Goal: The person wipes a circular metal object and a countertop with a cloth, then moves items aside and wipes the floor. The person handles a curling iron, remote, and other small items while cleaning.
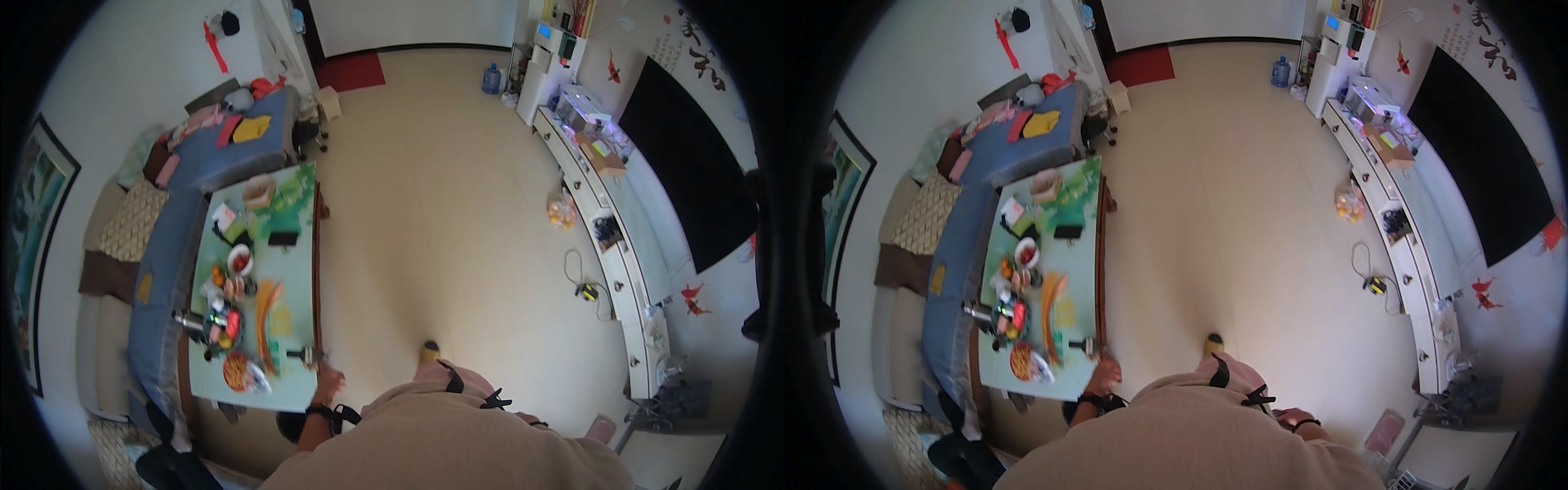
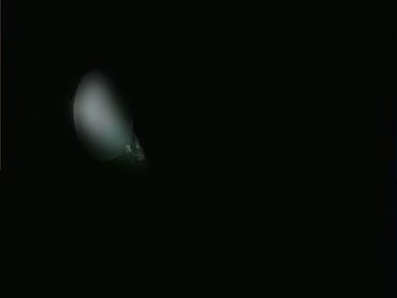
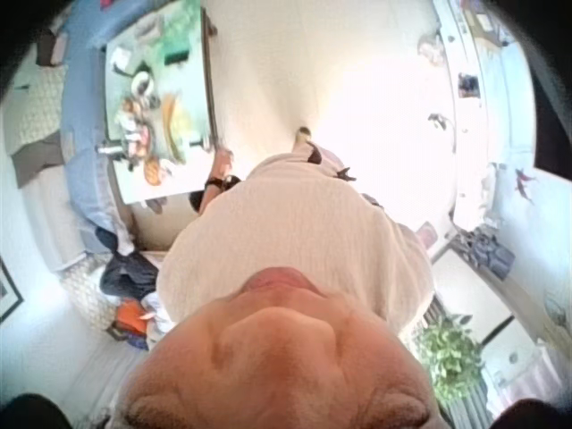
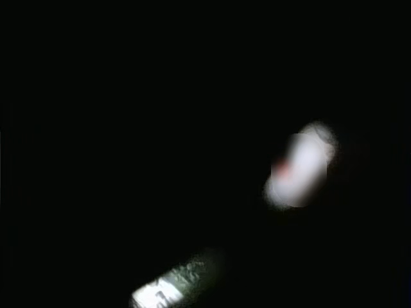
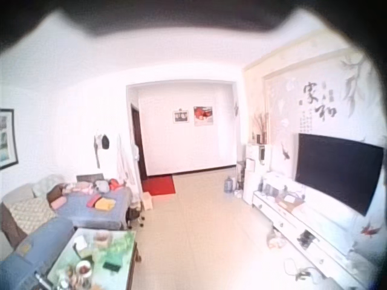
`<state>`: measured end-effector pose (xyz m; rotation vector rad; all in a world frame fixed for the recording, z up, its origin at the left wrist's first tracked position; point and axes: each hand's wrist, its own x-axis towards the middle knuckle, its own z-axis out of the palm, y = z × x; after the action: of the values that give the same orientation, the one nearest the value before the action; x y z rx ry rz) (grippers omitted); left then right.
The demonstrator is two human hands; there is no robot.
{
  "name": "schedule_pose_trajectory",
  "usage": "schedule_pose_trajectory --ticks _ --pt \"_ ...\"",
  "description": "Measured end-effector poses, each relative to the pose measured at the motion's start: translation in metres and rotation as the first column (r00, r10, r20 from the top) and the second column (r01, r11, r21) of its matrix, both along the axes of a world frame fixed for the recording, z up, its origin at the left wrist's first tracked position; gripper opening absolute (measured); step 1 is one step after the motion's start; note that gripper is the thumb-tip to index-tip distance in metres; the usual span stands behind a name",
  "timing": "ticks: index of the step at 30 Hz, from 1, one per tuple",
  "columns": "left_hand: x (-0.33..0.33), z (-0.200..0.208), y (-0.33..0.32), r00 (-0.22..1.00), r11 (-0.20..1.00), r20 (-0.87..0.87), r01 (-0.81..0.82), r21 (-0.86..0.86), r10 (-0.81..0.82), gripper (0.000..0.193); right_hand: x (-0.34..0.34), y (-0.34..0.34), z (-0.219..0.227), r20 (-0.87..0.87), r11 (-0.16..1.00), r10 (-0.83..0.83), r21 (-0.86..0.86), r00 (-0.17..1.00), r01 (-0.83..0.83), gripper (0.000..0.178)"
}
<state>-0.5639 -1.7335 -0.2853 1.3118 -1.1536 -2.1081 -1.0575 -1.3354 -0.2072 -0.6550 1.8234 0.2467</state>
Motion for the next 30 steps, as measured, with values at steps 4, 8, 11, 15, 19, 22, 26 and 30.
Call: schedule_pose_trajectory --ticks 4,8,11,15,19,22,26,30 --pt "-0.046 0.045 -0.032 0.863 0.987 0.505 -0.077 0.138 -0.004 0.039 -0.120 -0.167 0.001 -0.075 0.974 0.033 -0.220 0.997 -0.049 0.054" --pt "-0.068 0.061 -0.086 0.869 0.938 0.490 -0.226 0.264 0.072 0.032 -0.218 -0.367 -0.005 -0.037 0.916 -0.265 -0.322 0.963 0.240 0.027" --pt "-0.086 0.035 -0.148 0.864 0.877 0.487 -0.327 0.352 0.126 0.027 -0.265 -0.508 0.000 -0.315 0.844 -0.045 -0.520 0.948 -0.133 0.041" --pt "-0.124 0.013 -0.313 0.941 0.794 0.237 -0.331 0.510 0.241 0.022 -0.282 -0.666 0.038 0.443 0.375 -0.583 -0.597 0.681 0.709 0.037" --pt "-0.267 0.074 -0.546 0.962 0.985 0.250 -0.140 0.102 0.111 0.019 -0.306 -0.816 0.140 0.914 0.042 -0.349 -0.205 0.206 0.978 0.045" --pt "-0.435 0.164 -0.692 0.949 0.934 0.019 0.314 -0.173 -0.315 0.056 -0.324 -0.925 0.206 0.933 0.101 -0.197 -0.288 0.302 0.952 0.047" --pt "-0.654 0.257 -0.785 0.707 0.920 -0.601 0.365 -0.142 -0.373 0.064 -0.355 -1.046 0.247 0.748 0.167 0.074 -0.661 0.659 0.731 0.072" --pt "-0.774 0.295 -0.896 0.764 0.914 -0.572 0.402 0.060 -0.299 0.048 -0.436 -1.139 0.275 -0.003 0.081 0.235 -0.996 0.972 -0.023 0.058"
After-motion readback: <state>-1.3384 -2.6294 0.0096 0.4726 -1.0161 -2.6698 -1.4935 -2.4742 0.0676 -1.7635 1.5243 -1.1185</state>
